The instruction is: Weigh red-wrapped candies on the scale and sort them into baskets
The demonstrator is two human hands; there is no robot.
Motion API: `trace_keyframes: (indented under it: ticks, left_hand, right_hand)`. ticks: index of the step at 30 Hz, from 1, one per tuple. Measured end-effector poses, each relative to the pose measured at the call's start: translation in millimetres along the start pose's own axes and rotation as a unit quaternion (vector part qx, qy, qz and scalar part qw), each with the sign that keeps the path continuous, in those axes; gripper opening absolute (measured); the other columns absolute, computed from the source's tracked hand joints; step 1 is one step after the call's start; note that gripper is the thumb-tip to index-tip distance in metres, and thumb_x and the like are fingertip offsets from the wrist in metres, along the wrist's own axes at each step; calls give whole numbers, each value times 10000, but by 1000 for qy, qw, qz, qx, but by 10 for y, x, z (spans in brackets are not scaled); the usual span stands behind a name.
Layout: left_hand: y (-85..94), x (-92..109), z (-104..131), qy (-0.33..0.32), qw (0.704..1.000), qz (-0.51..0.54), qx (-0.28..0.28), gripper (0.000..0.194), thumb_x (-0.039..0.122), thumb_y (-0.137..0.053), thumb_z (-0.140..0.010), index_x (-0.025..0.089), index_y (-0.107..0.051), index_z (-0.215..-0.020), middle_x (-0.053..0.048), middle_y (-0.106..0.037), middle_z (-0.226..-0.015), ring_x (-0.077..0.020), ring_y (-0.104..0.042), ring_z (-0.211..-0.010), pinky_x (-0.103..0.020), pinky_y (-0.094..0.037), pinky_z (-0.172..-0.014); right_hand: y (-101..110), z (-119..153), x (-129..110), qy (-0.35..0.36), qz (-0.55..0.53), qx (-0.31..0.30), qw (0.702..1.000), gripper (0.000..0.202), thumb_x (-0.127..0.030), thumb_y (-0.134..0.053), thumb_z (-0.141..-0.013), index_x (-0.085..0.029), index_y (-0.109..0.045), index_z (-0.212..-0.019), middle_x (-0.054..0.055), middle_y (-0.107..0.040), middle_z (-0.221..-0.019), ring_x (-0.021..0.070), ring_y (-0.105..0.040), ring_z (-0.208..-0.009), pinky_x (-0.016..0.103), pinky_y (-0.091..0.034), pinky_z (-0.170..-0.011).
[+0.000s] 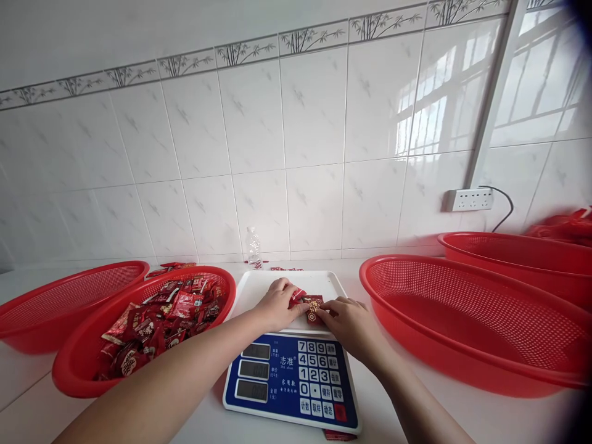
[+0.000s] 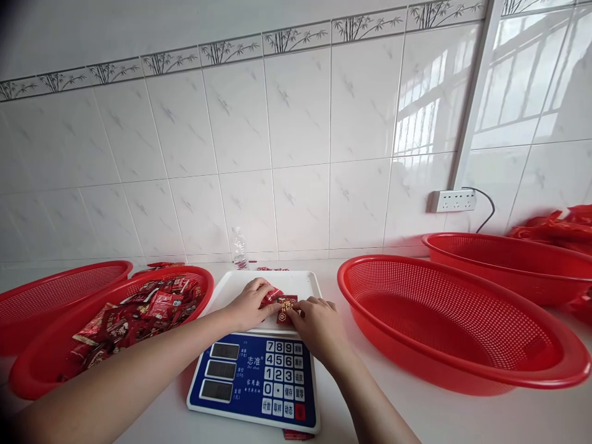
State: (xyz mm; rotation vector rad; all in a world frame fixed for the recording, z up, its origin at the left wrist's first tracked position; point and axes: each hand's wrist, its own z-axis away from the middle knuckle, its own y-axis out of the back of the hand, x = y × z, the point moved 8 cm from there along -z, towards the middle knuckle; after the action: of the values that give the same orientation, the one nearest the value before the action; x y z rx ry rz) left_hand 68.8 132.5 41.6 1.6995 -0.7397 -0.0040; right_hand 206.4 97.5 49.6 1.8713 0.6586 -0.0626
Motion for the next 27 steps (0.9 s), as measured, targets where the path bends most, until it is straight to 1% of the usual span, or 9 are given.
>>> trace_keyframes:
  ticks: [2,5,8,11,14,17,22,27]
  left_hand:
    - [-4,5,3,4,1000,-5,-1,485,574,-424,-858,188,-556,-1120,-127,-450,-1229,-289,-378,-1242,-423,-308,-1062]
    - [-33,10,-4,17,1000,-10,-13,537,621,-367,-860,205,-509,-1168,-132,-409,-1312,-297,-320,-1290,-453,-291,-1070]
    - [-62,40,-1,27,999,-21,-37,596,665,-312,-851,238,-449,-1245,-122,-387,-1361,-307,-289,-1318,-492,-276,-1068]
    - [-63,84,18,24,997,-38,-65,598,665,-316,-848,247,-455,-1251,-118,-381,-1377,-319,-270,-1335,-519,-255,-1068]
    - [-51,78,34,20,995,-53,-87,585,652,-302,-860,262,-450,-1271,-105,-353,-1420,-306,-247,-1355,-512,-239,-1076]
    - [-61,17,37,26,992,-65,-105,614,654,-262,-869,278,-391,-1338,-89,-272,-1491,-299,-186,-1387,-516,-199,-1094]
    - [-111,-63,47,48,987,-77,-134,776,683,-189,-859,192,-214,-1459,-136,-128,-1548,-317,-78,-1415,-528,-117,-1115]
    - [-133,-72,55,68,984,-73,-147,829,695,-176,-848,164,-129,-1482,-129,-56,-1561,-316,-13,-1420,-529,-83,-1119]
  right_hand:
    - [7,0,-3,-4,1,6,1000,328,-381,-442,-901,-217,-726,-915,89,-708,-868,265,-627,-868,412,-413,-806]
    - [4,5,-39,5,-41,7,999,316,-354,-438,-902,-201,-710,-951,74,-720,-860,246,-636,-834,388,-425,-794]
    - [-7,8,-80,29,-101,10,994,322,-323,-414,-905,-197,-696,-1000,66,-731,-908,229,-642,-848,363,-434,-797]
    - [-32,1,-56,29,-129,16,991,345,-294,-398,-898,-185,-679,-1067,79,-730,-946,237,-636,-894,366,-435,-815]
    - [-61,-5,-30,29,-145,16,989,352,-305,-414,-884,-184,-666,-1099,71,-732,-918,243,-632,-896,367,-439,-820]
    - [-67,-3,-26,33,-150,16,988,349,-339,-422,-881,-206,-668,-1091,57,-729,-909,243,-631,-896,364,-439,-815]
    - [-73,0,-31,34,-126,14,991,353,-356,-419,-880,-221,-671,-1087,50,-729,-883,242,-631,-867,356,-439,-777]
    - [-96,0,-43,38,-109,7,993,353,-341,-421,-869,-213,-670,-1083,46,-731,-846,232,-637,-822,340,-440,-753]
